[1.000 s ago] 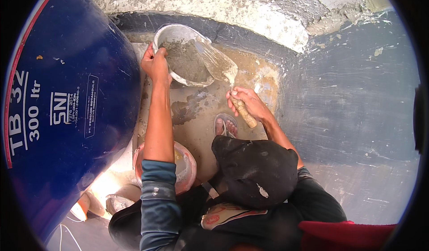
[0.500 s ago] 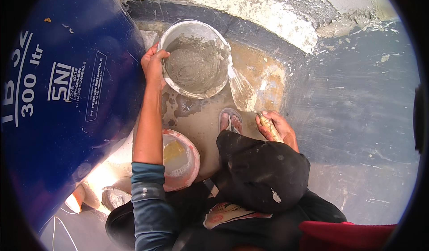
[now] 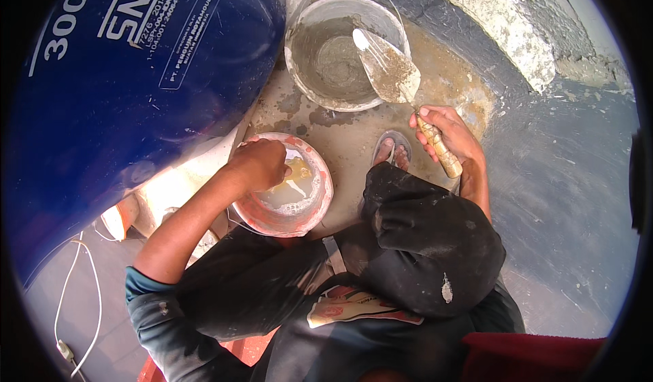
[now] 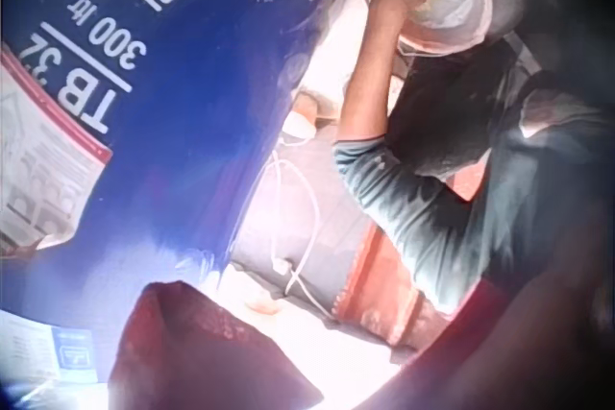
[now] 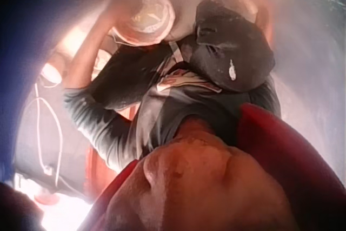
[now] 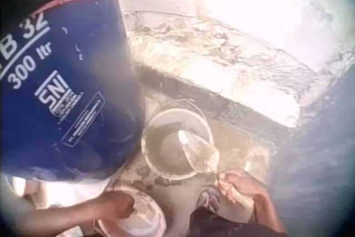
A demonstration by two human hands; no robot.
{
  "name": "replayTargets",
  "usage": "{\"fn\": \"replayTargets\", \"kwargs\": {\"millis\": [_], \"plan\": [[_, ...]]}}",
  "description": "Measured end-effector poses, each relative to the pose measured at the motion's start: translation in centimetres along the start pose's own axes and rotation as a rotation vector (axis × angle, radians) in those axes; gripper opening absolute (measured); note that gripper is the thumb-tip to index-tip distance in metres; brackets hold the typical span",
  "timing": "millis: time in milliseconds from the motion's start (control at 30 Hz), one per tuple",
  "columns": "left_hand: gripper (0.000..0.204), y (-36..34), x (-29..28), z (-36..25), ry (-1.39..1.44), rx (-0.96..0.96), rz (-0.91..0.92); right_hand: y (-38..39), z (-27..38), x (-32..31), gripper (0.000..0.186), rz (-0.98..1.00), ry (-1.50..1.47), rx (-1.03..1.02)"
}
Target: The person applies a cement mixture to a wall using a trowel, scooping the material from a bucket and smoothing it over the surface.
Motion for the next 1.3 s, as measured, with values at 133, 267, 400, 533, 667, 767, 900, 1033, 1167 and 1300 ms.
{"fn": "replayTargets", "kwargs": {"millis": [133,267,400,533,667,767,900,1033,1167,1300], "plan": [[0.016,-3.2,9.2,10.1,0.843,-0.221,0.021,-2.0,0.9,1.2,0.033,0.065,0.075,-0.014],[0.022,-5.8,13.6,14.9,1.491,-0.39,-0.3,-2.9,1.1,1.2,0.034,0.081,0.108,-0.037],[0.029,-3.8,12.5,12.9,1.732,-0.477,-0.108,-3.8,1.0,1.2,0.034,0.118,0.095,-0.02],[0.034,0.0,3.3,1.3,1.723,-0.205,0.119,-4.5,0.4,1.2,0.033,0.152,0.066,-0.012],[0.043,-2.0,-4.7,-6.2,1.567,0.113,-0.028,-5.2,1.1,2.3,0.034,0.231,-0.014,0.029],[0.054,-4.9,-6.8,-9.2,1.334,0.215,-0.121,-5.6,2.3,3.1,0.036,0.245,-0.013,0.056],[0.063,-7.3,-8.7,-9.9,1.033,0.27,-0.228,-6.0,3.3,3.0,0.035,0.213,-0.012,0.047],[0.058,-5.6,-12.2,-10.0,0.701,0.278,-0.511,-4.8,4.0,1.7,0.036,0.02,0.199,-0.157],[0.05,-3.9,-15.1,-9.8,0.479,0.313,-0.813,-2.4,4.0,1.7,0.041,-0.312,0.444,-0.477],[0.045,-6.3,-16.6,-9.1,0.33,0.403,-1.005,-4.0,1.4,2.4,0.044,-0.365,0.736,-0.264]]}}
Point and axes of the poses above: each hand's wrist, its own y-axis away from the middle knuckle, its own x-axis out of the palm, z = x × y, the point moved 6 cm from there along -y, towards the middle knuckle, and after that the axes turned 14 degrees about y, right-handed, at the moved point
